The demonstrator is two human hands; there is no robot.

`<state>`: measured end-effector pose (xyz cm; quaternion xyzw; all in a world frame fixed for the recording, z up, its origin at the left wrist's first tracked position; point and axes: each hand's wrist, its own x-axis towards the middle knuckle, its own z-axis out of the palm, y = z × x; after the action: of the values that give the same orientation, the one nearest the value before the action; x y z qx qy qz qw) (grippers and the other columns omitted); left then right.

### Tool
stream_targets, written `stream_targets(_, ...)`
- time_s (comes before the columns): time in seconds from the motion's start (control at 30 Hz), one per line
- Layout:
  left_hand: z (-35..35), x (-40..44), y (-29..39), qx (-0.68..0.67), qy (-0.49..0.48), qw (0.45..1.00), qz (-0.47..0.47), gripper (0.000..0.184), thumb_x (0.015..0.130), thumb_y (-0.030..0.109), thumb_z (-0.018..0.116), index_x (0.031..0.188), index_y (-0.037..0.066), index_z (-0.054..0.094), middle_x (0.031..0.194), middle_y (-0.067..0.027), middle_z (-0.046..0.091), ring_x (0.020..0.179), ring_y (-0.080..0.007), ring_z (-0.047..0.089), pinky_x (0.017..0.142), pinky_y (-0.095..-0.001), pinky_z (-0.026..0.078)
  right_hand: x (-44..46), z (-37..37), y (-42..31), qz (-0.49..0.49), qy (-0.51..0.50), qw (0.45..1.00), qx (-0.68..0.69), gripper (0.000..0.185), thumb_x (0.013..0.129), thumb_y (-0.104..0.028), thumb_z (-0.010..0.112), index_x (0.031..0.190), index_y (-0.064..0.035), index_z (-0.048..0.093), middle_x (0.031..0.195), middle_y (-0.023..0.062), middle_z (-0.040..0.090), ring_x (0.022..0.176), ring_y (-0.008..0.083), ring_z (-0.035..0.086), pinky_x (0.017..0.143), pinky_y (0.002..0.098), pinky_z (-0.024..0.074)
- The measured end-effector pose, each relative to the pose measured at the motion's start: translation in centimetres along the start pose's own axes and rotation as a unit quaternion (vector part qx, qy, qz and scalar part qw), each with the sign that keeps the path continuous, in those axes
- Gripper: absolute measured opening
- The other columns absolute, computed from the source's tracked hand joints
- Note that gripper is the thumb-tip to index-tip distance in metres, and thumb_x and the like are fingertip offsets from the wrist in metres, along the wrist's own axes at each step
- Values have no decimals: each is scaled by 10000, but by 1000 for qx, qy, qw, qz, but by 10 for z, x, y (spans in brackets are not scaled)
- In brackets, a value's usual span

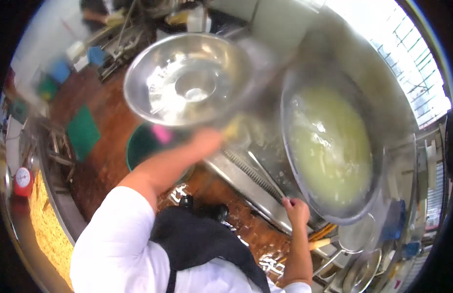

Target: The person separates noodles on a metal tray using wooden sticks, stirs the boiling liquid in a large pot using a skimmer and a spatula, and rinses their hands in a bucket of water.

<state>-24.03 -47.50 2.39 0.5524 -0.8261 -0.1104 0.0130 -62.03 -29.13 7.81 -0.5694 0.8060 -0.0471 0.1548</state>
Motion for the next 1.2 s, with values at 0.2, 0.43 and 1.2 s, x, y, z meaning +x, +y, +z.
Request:
stream_targets(0.2, 6, 68, 38, 70, -79, 994, -24, 172, 786, 87, 562, 879, 39, 698, 911, -131, 687, 839, -303, 678, 680, -416, 549, -4, 11, 10, 33, -25, 996, 74, 476, 745, -530, 678, 882, -77, 728, 770, 177, 668, 742, 350, 652, 674, 421, 496)
stream_targets(0.43, -12, 78, 71, 53, -60, 995, 61, 160, 782, 98, 569, 874, 40, 687, 897, -171, 684, 853, -310, 672, 720, -426, 548, -19, 18, 26, 17, -15, 991, 132, 435, 767, -496, 681, 889, -81, 729, 726, 157, 661, 694, 323, 647, 637, 389, 486)
stream_targets(1.2, -22, -11, 16, -420, 91, 899, -86, 302, 879, 288, 628, 1004, 14, 656, 837, -68, 665, 765, -145, 605, 726, -298, 486, -78, -52, 29, 46, 57, 985, 154, 298, 782, -324, 730, 842, -33, 708, 651, 117, 629, 584, 223, 599, 585, 319, 462)
